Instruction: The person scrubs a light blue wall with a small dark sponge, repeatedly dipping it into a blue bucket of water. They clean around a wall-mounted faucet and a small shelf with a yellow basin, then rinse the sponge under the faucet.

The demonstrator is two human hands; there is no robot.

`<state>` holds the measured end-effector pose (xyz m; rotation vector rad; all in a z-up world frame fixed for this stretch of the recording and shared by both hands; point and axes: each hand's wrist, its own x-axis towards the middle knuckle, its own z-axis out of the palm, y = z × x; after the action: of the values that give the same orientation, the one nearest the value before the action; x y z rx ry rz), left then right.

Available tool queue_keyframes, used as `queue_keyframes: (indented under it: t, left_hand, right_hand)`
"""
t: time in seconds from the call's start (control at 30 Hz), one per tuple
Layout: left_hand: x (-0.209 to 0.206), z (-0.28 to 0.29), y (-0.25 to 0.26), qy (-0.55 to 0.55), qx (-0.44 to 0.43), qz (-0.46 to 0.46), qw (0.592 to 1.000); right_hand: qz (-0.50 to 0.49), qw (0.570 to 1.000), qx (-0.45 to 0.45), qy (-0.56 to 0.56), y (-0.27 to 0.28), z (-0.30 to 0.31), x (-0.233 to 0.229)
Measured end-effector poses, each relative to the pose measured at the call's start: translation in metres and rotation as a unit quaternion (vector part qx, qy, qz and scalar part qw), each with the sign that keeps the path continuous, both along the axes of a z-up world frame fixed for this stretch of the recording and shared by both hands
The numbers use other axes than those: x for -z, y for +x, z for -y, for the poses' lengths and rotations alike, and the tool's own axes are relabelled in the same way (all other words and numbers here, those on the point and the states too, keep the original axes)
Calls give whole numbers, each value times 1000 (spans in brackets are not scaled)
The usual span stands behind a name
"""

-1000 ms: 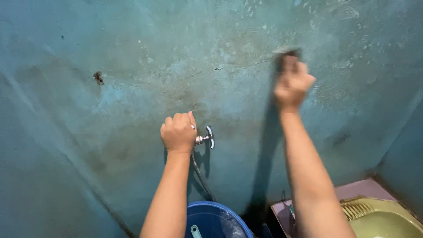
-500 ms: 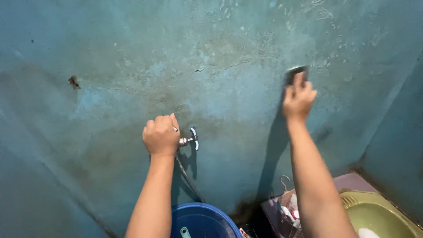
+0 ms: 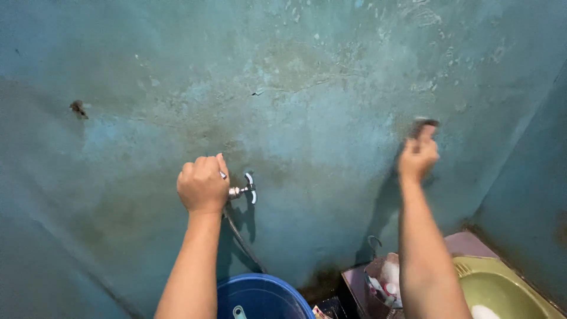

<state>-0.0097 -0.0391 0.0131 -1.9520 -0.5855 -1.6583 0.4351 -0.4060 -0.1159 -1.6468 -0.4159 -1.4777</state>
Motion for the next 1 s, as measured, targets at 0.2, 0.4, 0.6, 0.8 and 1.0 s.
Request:
queue_keyframes:
  t: [0.2,0.4,0.6,0.8,1.0]
  left_hand:
    - [-4,-1,0,-12,-9,-23,1000]
    - [-2,3,-3,-18,4,-22,1000]
    - [0,5,-6,-19,2,-26,999]
    - [3,-3,-4,2,2,-17,1000]
    - [-6,6,-6,-30,4,-29,999]
  right_hand:
    - [-102,983,-46,145,-12,-32,9]
    - [86,984,-20,-152,-71,-48,63]
    - [-161,970,-23,182,-38,-36,94]
    - [-99,994,-35,-29,-164,-97,118]
    - [-233,970,53,39,-75,-8,122]
